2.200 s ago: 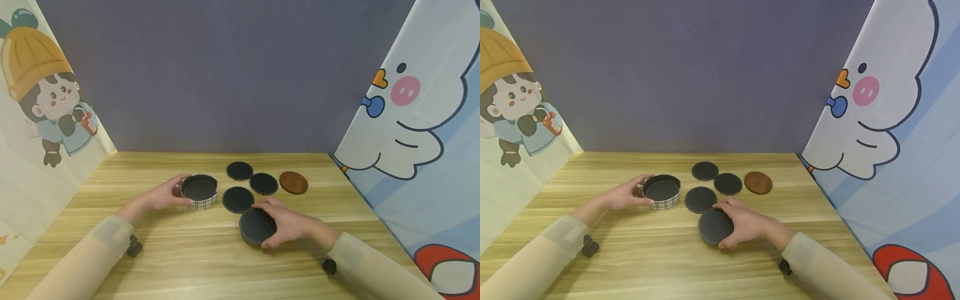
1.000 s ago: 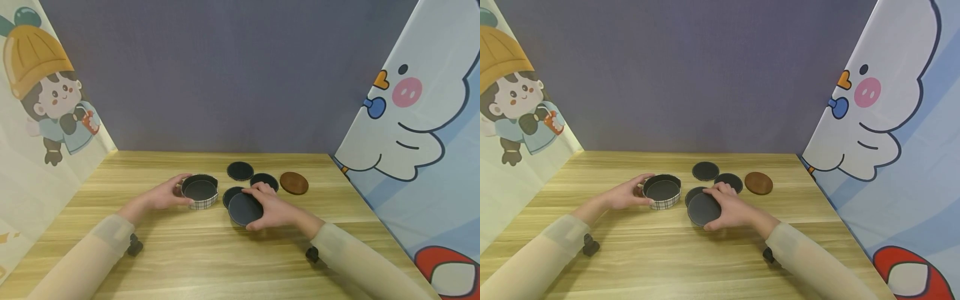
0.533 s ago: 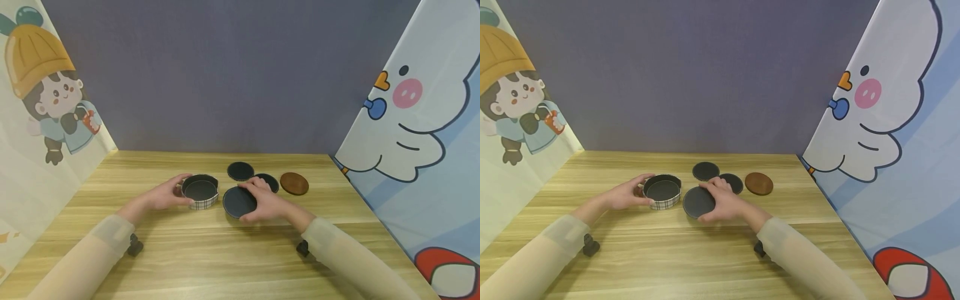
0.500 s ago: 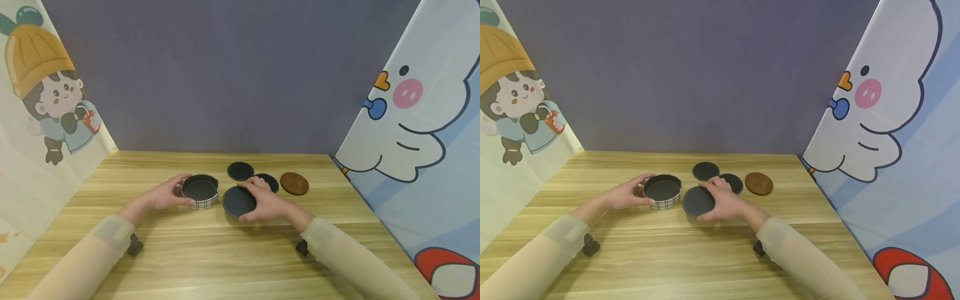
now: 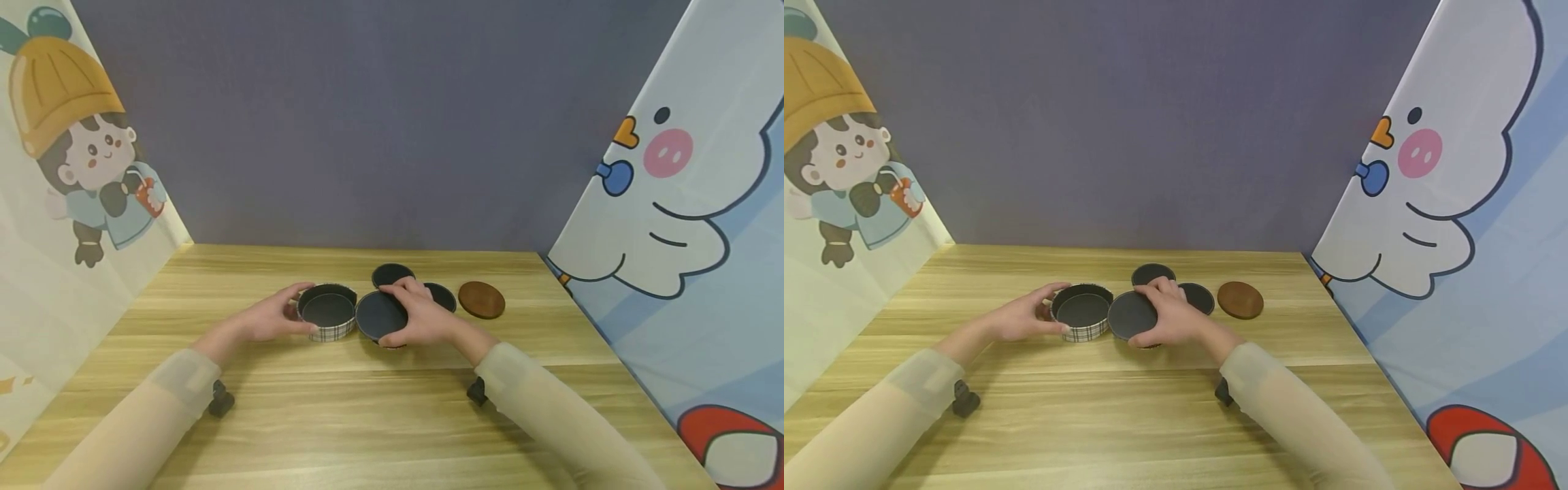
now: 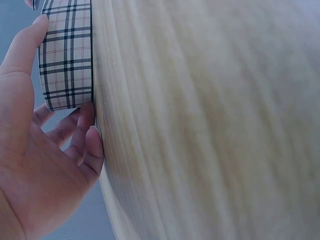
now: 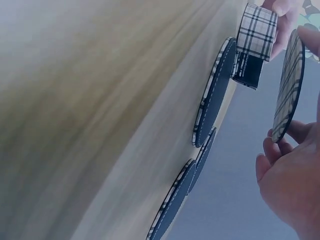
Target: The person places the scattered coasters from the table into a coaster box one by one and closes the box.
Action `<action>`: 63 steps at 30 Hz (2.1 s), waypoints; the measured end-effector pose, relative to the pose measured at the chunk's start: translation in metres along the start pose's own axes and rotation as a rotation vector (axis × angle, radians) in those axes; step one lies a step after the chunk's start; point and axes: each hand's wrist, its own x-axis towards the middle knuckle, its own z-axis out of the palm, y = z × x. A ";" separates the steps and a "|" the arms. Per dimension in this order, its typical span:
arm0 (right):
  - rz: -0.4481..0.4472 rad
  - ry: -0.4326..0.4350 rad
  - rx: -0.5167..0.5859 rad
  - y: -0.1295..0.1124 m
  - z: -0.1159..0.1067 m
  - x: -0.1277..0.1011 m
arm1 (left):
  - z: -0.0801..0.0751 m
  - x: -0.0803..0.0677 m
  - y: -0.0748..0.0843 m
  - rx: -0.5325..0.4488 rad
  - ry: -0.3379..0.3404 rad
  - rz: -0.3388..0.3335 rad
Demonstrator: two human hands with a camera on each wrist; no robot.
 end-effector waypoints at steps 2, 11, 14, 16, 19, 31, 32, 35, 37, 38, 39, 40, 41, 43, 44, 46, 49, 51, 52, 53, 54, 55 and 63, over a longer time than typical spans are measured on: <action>0.005 0.001 -0.006 -0.001 0.000 0.004 | 0.000 0.000 0.000 0.004 0.002 -0.001; 0.005 -0.008 -0.032 -0.007 -0.002 0.017 | 0.001 0.001 -0.001 0.008 0.004 -0.006; 0.006 -0.009 -0.039 -0.008 -0.003 0.022 | 0.001 0.001 -0.001 0.004 0.002 -0.009; 0.002 -0.008 -0.043 -0.009 -0.003 0.025 | 0.001 0.001 -0.001 0.001 0.001 -0.010; -0.011 -0.007 -0.039 -0.010 -0.002 0.031 | 0.001 0.001 -0.001 -0.005 -0.002 -0.011; -0.033 -0.020 -0.059 -0.015 0.003 0.050 | 0.000 0.001 0.000 -0.007 -0.010 -0.012; -0.033 -0.020 -0.060 -0.016 0.004 0.051 | 0.000 0.001 0.000 -0.009 -0.012 -0.012; -0.040 -0.018 -0.056 -0.020 0.005 0.055 | -0.001 0.002 0.000 -0.015 -0.016 -0.012; -0.047 -0.014 -0.051 -0.023 0.006 0.057 | -0.001 0.002 0.000 -0.016 -0.018 -0.014; -0.051 -0.013 -0.048 -0.024 0.006 0.058 | -0.001 0.002 0.000 -0.016 -0.019 -0.014; -0.053 -0.012 -0.048 -0.025 0.007 0.060 | -0.001 0.002 0.000 -0.015 -0.021 -0.015; -0.056 -0.013 -0.047 -0.026 0.008 0.061 | -0.001 0.002 0.000 -0.015 -0.021 -0.015; -0.057 -0.015 -0.053 -0.026 0.009 0.063 | -0.001 0.002 0.000 -0.014 -0.021 -0.015; -0.059 -0.022 -0.053 -0.027 0.011 0.066 | -0.001 0.002 0.000 -0.013 -0.022 -0.015; -0.059 -0.026 -0.057 -0.028 0.012 0.068 | -0.001 0.002 0.000 -0.013 -0.023 -0.015; -0.060 -0.037 -0.056 -0.028 0.014 0.071 | -0.001 0.002 0.000 -0.013 -0.024 -0.017; -0.065 -0.050 -0.051 -0.029 0.016 0.074 | -0.001 0.001 0.000 -0.014 -0.026 -0.019; -0.069 -0.055 -0.045 -0.030 0.017 0.077 | -0.001 0.002 0.000 -0.012 -0.026 -0.018; -0.071 -0.057 -0.043 -0.029 0.018 0.077 | -0.001 0.002 0.000 -0.012 -0.027 -0.017; -0.072 -0.059 -0.038 -0.029 0.019 0.078 | -0.001 0.002 -0.001 -0.011 -0.028 -0.018; -0.072 -0.061 -0.032 -0.029 0.020 0.079 | -0.002 0.002 -0.001 -0.011 -0.029 -0.019; -0.068 -0.064 -0.026 -0.029 0.021 0.080 | -0.002 0.002 -0.001 -0.011 -0.029 -0.021; -0.043 -0.079 -0.021 -0.031 0.026 0.087 | -0.001 0.002 -0.002 0.004 -0.029 -0.029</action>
